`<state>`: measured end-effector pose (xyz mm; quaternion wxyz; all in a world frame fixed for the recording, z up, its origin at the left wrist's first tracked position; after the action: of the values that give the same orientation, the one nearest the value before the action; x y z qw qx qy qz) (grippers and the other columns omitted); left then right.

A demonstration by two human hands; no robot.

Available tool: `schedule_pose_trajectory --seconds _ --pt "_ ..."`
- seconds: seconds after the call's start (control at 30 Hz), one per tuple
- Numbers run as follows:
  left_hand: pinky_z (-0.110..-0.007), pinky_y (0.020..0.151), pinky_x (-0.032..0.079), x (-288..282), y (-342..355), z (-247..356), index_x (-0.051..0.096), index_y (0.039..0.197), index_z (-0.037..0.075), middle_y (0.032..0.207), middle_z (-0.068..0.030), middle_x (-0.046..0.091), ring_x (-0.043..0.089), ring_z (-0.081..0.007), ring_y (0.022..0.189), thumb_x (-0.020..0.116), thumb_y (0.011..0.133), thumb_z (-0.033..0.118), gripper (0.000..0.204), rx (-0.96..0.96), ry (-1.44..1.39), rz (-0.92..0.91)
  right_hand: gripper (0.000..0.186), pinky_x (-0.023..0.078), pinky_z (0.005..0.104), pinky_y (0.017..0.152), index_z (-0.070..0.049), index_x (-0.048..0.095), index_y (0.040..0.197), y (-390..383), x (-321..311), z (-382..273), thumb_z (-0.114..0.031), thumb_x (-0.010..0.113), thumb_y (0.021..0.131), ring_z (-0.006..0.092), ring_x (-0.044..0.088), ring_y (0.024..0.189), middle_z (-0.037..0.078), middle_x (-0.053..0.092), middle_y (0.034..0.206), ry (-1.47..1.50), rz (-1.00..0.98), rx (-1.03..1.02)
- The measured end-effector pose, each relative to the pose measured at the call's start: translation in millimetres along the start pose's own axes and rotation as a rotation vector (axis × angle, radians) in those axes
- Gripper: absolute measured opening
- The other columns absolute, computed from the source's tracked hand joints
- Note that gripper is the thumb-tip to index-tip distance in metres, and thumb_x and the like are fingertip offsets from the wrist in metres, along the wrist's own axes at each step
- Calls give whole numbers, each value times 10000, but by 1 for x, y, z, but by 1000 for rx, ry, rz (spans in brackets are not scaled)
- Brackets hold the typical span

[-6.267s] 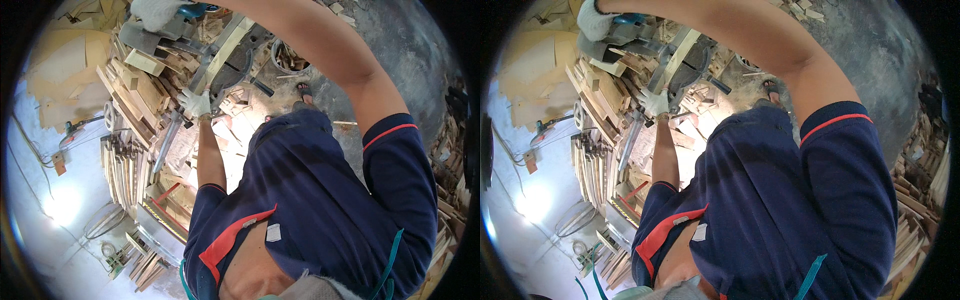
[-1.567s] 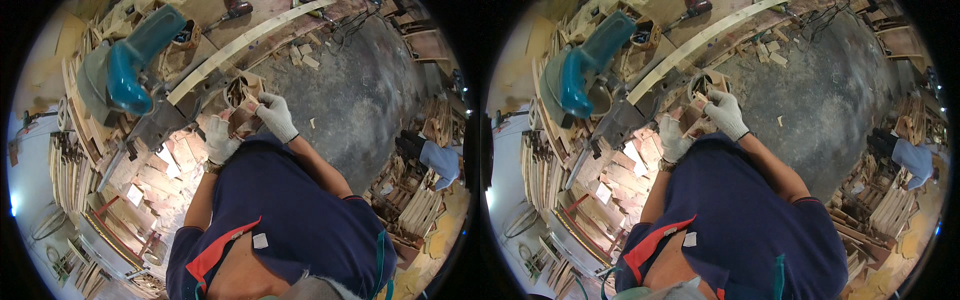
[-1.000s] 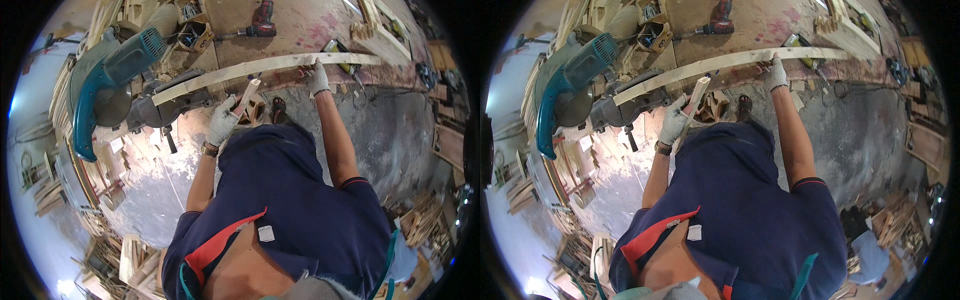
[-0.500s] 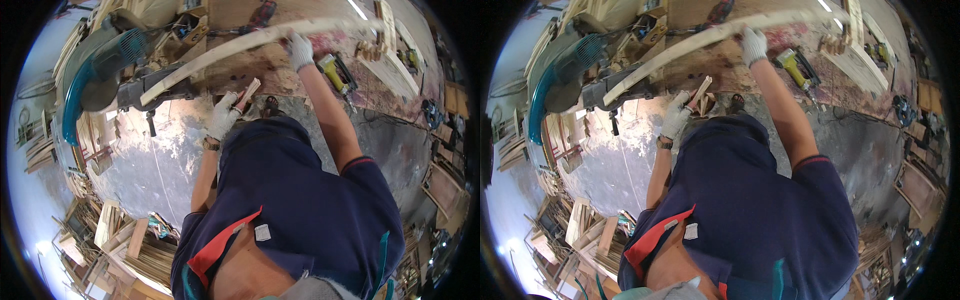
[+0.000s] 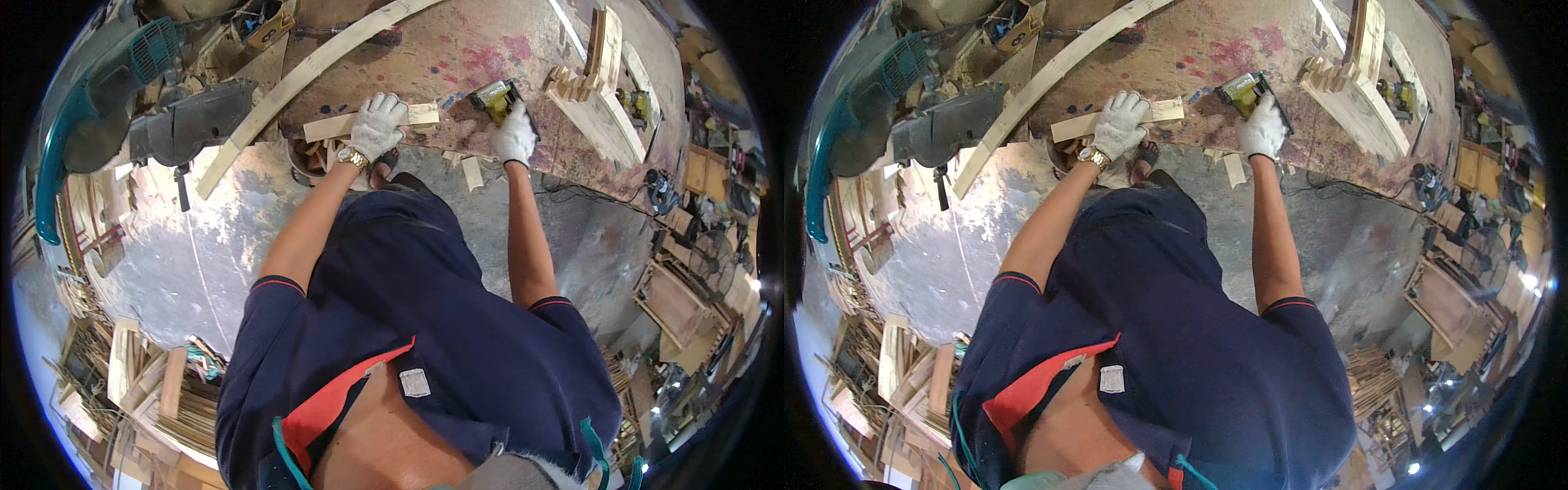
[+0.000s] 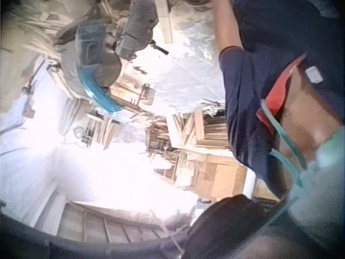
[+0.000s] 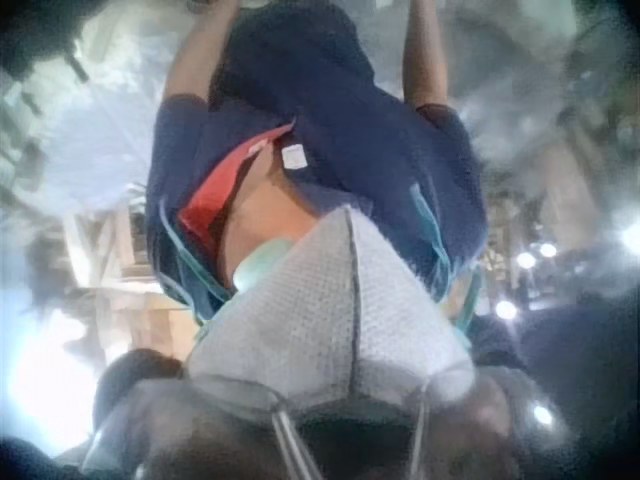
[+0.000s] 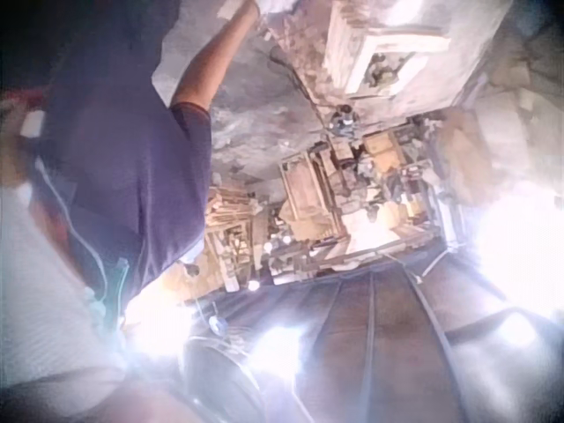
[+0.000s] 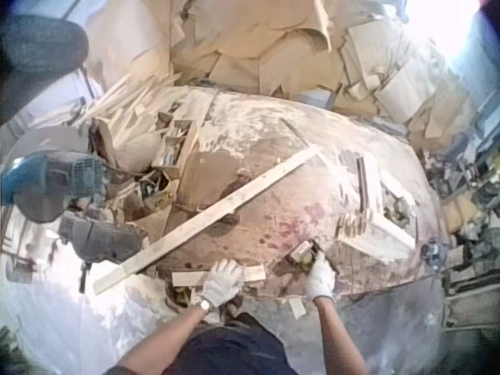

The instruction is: The person uses a miter saw to cut several pieces of wood to size. They then use a handheld power sander to smooth the edges of the cut pieces. The person stacks the finished pieces on the workbench.

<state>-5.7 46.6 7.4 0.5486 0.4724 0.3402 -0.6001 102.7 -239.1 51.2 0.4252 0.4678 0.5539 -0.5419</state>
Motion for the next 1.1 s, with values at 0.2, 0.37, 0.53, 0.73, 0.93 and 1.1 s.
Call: schedule_pose_trajectory --seconds 0.2,0.37,0.53,0.73,0.93,1.1 --pt "-474 1017 438 14 9 12 662 1221 163 1187 -68 607 540 -297 1207 783 784 432 527 -90 -124 38 887 568 497 855 -89 358 1567 7 0 -15 -293 796 823 424 715 998 249 724 1095 135 -114 -137" --pt "-489 1044 430 29 8 9 674 1209 201 1238 -49 591 524 -281 1248 790 797 371 461 -102 -66 26 432 569 451 851 -10 721 1145 -11 -37 -32 -336 768 866 408 725 1034 235 759 1059 500 -304 -303" --pt "-515 1092 419 20 10 11 643 1243 196 1322 -56 581 508 -288 1316 826 778 316 514 -102 -110 -38 466 566 465 837 -18 667 1230 -13 -41 -46 -299 774 873 432 708 1033 260 741 1049 361 -352 -511" --pt "-537 1089 420 24 10 9 641 1204 189 1339 -64 582 511 -299 1322 844 761 266 493 -88 -151 -26 444 568 487 829 -35 660 1239 -3 -30 -58 -278 761 882 441 698 1026 252 740 1049 200 -403 -595" --pt "-518 1078 415 22 11 9 651 1163 187 1319 -53 587 517 -285 1302 848 752 273 464 -105 -164 -27 428 570 482 831 -43 662 1237 -9 -50 -68 -234 764 868 437 700 1024 237 744 1064 183 -386 -610" --pt "-506 1085 410 26 13 8 657 1187 191 1315 -37 587 510 -272 1311 841 757 292 478 -94 -140 -43 445 568 485 847 -47 672 1233 -18 -37 -59 -226 788 843 430 698 1052 234 747 1072 172 -389 -649"
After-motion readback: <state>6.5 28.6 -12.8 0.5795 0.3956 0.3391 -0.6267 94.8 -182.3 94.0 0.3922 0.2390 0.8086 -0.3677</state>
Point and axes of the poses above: each hand's wrist, its own y-axis towards the middle knuckle, its own x-axis out of the palm, z = x × y, the point moved 2 cm from there along y, towards the middle knuckle
